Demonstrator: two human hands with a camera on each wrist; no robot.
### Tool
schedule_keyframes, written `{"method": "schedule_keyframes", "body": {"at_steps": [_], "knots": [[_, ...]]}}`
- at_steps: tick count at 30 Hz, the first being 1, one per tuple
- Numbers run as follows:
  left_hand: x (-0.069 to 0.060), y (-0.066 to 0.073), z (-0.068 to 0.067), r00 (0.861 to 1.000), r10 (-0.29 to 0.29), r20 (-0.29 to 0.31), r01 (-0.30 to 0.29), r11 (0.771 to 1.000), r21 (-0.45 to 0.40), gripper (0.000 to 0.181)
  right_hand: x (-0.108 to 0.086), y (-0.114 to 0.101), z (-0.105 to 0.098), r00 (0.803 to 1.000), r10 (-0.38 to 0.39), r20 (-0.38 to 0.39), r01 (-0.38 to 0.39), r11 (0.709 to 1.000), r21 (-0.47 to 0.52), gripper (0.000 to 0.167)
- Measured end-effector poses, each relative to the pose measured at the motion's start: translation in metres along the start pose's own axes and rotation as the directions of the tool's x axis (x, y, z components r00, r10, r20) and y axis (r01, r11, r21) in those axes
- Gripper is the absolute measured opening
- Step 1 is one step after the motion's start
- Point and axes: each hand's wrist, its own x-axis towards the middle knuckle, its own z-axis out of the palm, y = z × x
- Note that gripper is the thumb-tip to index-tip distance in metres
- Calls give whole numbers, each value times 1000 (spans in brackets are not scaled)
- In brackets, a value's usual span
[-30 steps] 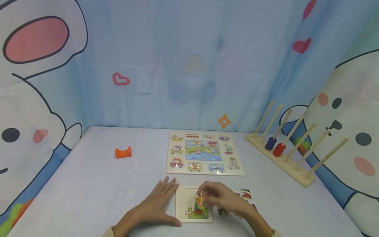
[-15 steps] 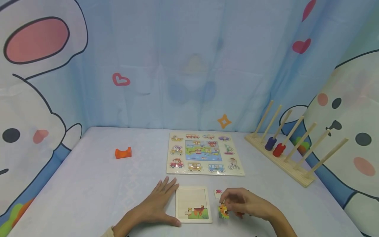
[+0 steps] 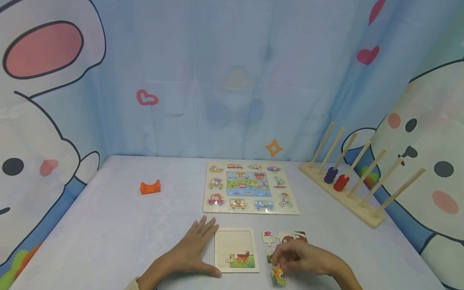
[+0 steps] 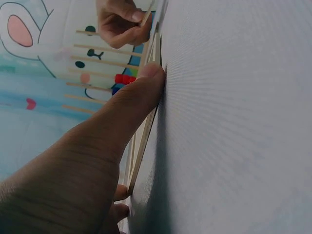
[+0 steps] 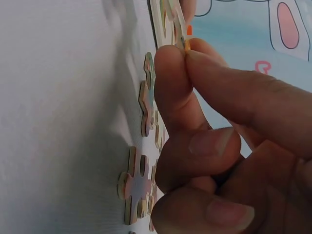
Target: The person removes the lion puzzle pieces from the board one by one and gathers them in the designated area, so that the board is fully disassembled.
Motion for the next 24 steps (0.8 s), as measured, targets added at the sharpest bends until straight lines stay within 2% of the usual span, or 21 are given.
{"method": "schedule_keyframes", "body": {"at_steps": [9, 24], "knots": [[0, 0, 0, 1000, -5, 2, 5, 1000, 1, 117, 2, 0, 4, 1000, -19, 11, 18, 999, 26, 12], [1, -1, 1, 1000, -3, 6, 3, 1000, -5, 117, 2, 0, 5, 999, -25, -28, 24, 999, -38, 10]]}}
